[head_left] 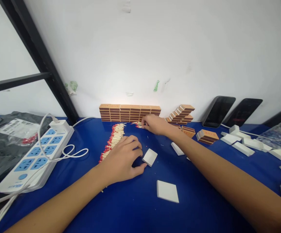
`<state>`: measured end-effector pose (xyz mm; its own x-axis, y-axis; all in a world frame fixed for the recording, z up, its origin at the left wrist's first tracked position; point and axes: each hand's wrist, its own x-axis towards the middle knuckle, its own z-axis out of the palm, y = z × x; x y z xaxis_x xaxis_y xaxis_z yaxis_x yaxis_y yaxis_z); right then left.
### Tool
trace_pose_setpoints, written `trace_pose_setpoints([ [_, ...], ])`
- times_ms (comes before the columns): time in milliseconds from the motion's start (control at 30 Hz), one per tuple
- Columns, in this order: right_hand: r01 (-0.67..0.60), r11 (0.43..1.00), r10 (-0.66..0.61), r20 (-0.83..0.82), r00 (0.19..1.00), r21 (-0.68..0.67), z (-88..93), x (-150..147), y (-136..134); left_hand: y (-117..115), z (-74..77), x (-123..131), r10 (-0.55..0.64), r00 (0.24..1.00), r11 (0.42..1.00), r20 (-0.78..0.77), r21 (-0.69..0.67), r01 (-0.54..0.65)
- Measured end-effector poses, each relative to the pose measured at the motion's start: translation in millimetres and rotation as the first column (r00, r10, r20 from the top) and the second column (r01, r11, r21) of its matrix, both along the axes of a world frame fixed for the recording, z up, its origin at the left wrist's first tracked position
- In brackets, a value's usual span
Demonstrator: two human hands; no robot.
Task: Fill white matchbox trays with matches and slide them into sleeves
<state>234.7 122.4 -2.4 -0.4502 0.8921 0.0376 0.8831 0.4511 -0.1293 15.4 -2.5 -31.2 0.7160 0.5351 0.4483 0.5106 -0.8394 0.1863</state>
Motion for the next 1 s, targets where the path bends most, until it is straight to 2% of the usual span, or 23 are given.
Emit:
trace_pose_setpoints([
  [167, -0.019, 0.998, 0.019, 0.0, 1.0, -0.064, 3.8, 3.0, -8.5, -4.0, 3.0, 2.1, 0.018, 1.0, 0.999, 0.019, 0.034, -0.018],
  [333, -0.053, 0.993, 0.052, -0.014, 0.999, -0.101, 0.5, 11.3, -20.7, -9.2, 5.5, 5.1, -0.065, 0.994, 0.997, -0.084, -0.053, 0.06],
  [533, -0.051, 0.999, 0.051, -0.051, 0.997, -0.015, -2.6, 14.7, -24.6, -6.7, 2.3, 3.3, -0.084, 0.994, 0.995, -0.072, -0.057, 0.08],
  [767, -0.046, 0.998, 0.044, -0.046, 0.998, -0.05, -2.2, 13.5, -22.2, -2.3, 2.4, -0.7, -0.072, 0.997, 0.997, -0.02, -0.037, 0.072],
  [1000, -0.027, 0.997, 0.023, -0.056, 0.998, -0.069, 1.4, 24.4, -49.1, -1.2, 8.6, -2.5, 0.006, 1.0, 1.0, -0.027, -0.01, -0.006],
])
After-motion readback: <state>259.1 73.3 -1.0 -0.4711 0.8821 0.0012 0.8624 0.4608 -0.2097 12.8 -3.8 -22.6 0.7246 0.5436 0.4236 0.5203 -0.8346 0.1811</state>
